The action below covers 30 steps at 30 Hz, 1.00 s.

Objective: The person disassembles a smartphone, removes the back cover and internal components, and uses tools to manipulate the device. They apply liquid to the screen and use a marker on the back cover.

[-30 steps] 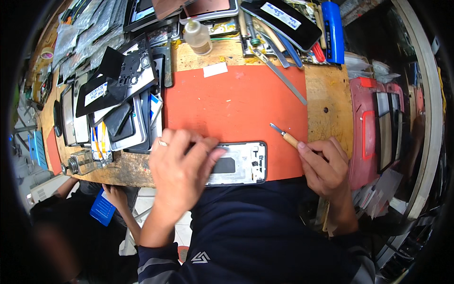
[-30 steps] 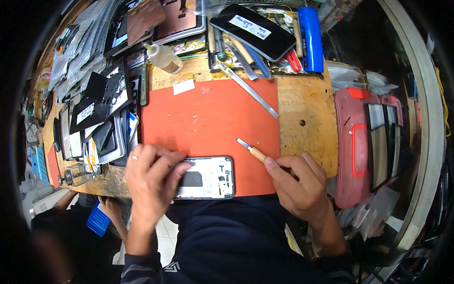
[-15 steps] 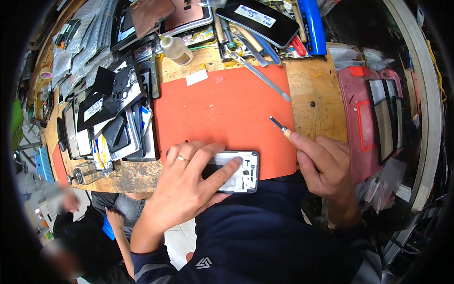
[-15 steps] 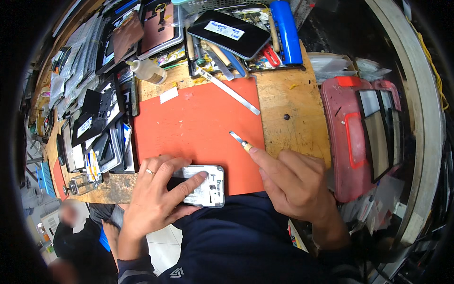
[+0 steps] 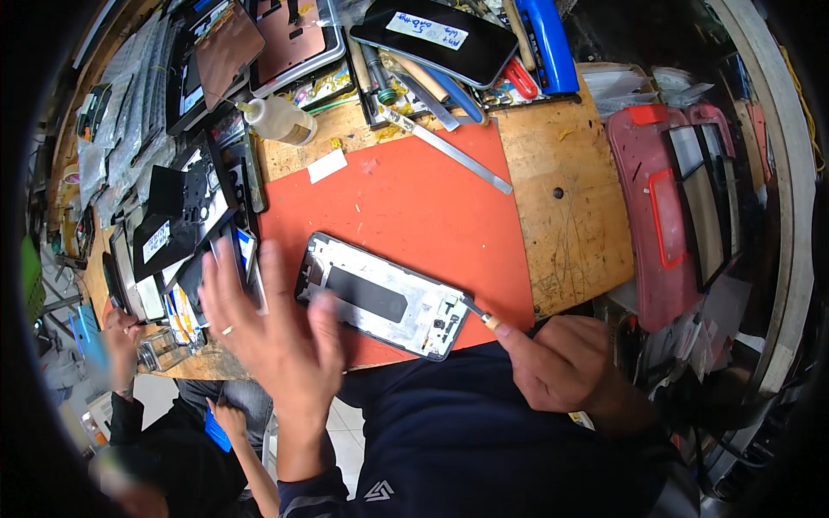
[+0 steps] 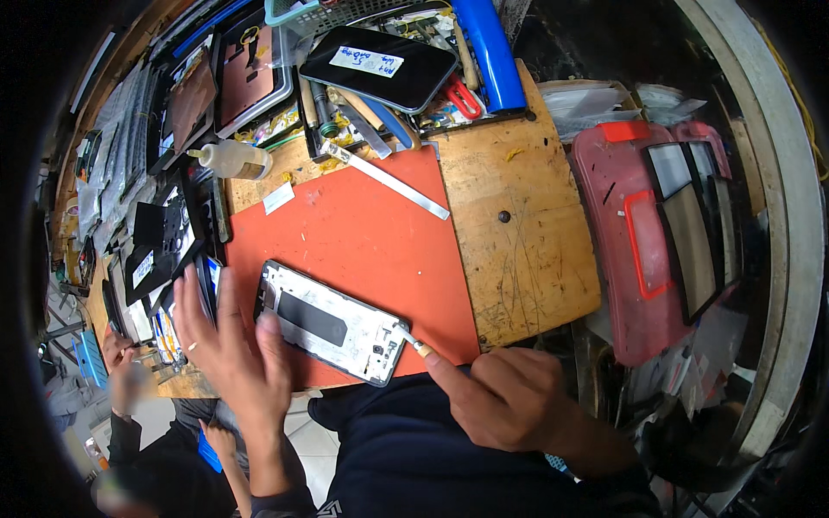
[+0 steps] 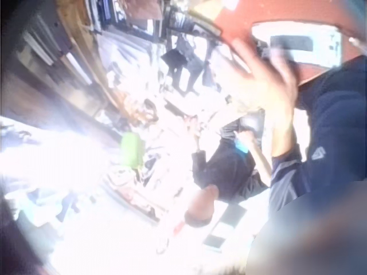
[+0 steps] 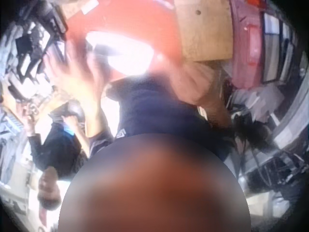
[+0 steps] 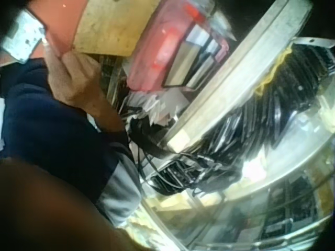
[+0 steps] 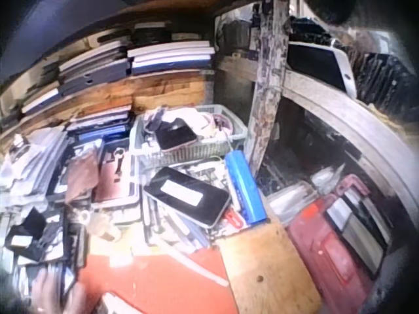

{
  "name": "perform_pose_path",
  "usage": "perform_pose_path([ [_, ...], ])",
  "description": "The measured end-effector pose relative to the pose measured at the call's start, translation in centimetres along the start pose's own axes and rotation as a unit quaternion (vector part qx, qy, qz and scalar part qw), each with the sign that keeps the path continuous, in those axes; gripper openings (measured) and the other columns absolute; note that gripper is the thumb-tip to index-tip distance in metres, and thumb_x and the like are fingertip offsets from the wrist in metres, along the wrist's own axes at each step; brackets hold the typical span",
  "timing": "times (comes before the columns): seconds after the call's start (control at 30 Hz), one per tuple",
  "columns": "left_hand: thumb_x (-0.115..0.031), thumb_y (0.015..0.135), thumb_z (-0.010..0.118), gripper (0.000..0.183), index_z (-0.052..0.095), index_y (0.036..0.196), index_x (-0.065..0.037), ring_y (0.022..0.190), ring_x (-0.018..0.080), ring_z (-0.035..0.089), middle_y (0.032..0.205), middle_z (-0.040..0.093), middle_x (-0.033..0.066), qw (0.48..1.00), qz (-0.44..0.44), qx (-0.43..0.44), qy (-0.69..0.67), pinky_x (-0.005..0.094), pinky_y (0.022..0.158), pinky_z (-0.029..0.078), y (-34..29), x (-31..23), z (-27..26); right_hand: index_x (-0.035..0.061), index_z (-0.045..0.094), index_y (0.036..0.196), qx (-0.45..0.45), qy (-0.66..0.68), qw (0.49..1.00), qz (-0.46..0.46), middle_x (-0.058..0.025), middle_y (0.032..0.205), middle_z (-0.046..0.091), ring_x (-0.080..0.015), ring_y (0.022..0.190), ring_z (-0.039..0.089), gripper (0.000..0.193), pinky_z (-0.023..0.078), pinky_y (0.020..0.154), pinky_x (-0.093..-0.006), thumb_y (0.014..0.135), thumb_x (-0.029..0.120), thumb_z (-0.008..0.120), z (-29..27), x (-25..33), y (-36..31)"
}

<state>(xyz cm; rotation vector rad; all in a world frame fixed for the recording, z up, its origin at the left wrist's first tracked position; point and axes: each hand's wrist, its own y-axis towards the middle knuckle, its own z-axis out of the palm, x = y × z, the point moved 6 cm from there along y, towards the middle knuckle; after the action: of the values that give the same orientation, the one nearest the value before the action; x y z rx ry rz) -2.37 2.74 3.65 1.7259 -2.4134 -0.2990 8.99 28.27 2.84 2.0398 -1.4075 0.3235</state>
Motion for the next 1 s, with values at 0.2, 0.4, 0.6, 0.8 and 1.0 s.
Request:
perform_pose_path([
  [0.2,-0.030,0.094,0.080,0.050,0.077,0.141,-0.012,0.143,0.0370,0.057,0.149,0.065,0.0173,0.950,0.160,0.110,-0.243,0.0539,0.121,0.039,-3.9,-6.6,0.0,0.0037,0.079,0.132,0.001,-0.039,0.999,-0.015,-0.0002,0.073,0.037,-0.0134,0.054,0.048,0.047,0.041,0.048,-0.0310,0.084,0.004,0.076,1.6,0.3,0.1],
  [0.4,-0.035,0.092,0.082,0.051,0.079,0.139,-0.014,0.137,0.0348,0.059,0.142,0.066,0.0137,0.956,0.169,0.088,-0.224,0.0517,0.120,0.042,-4.6,-6.6,0.9,0.0031,0.078,0.131,0.002,-0.048,0.999,-0.017,-0.0002,0.073,0.040,-0.0135,0.054,0.048,0.043,0.040,0.048,-0.0307,0.089,0.005,0.076,1.7,0.6,0.8],
  [0.6,-0.037,0.090,0.082,0.051,0.080,0.137,-0.015,0.121,0.0308,0.060,0.123,0.064,0.0081,0.958,0.168,0.045,-0.230,0.0477,0.110,0.049,-5.0,-6.6,0.9,0.0041,0.080,0.124,0.010,-0.057,0.998,-0.027,0.0004,0.073,0.044,-0.0136,0.057,0.051,0.032,0.040,0.048,-0.0312,0.093,0.009,0.077,2.9,1.4,4.3],
  [0.8,-0.034,0.088,0.083,0.049,0.082,0.132,-0.014,0.122,0.0352,0.060,0.126,0.064,0.0115,0.957,0.186,0.049,-0.216,0.0479,0.106,0.049,-5.2,-6.6,0.8,0.0045,0.080,0.123,0.017,-0.076,0.996,-0.034,0.0006,0.073,0.043,-0.0136,0.058,0.051,0.030,0.040,0.050,-0.0304,0.094,0.009,0.076,2.9,1.4,4.1],
  [1.0,-0.036,0.091,0.081,0.051,0.079,0.138,-0.014,0.125,0.0284,0.061,0.128,0.066,0.0072,0.956,0.188,0.045,-0.221,0.0445,0.109,0.051,-5.1,-6.1,1.0,0.0047,0.080,0.126,0.007,-0.067,0.997,-0.033,0.0007,0.072,0.043,-0.0141,0.058,0.051,0.033,0.040,0.050,-0.0310,0.093,0.008,0.075,3.7,1.5,4.8],
])
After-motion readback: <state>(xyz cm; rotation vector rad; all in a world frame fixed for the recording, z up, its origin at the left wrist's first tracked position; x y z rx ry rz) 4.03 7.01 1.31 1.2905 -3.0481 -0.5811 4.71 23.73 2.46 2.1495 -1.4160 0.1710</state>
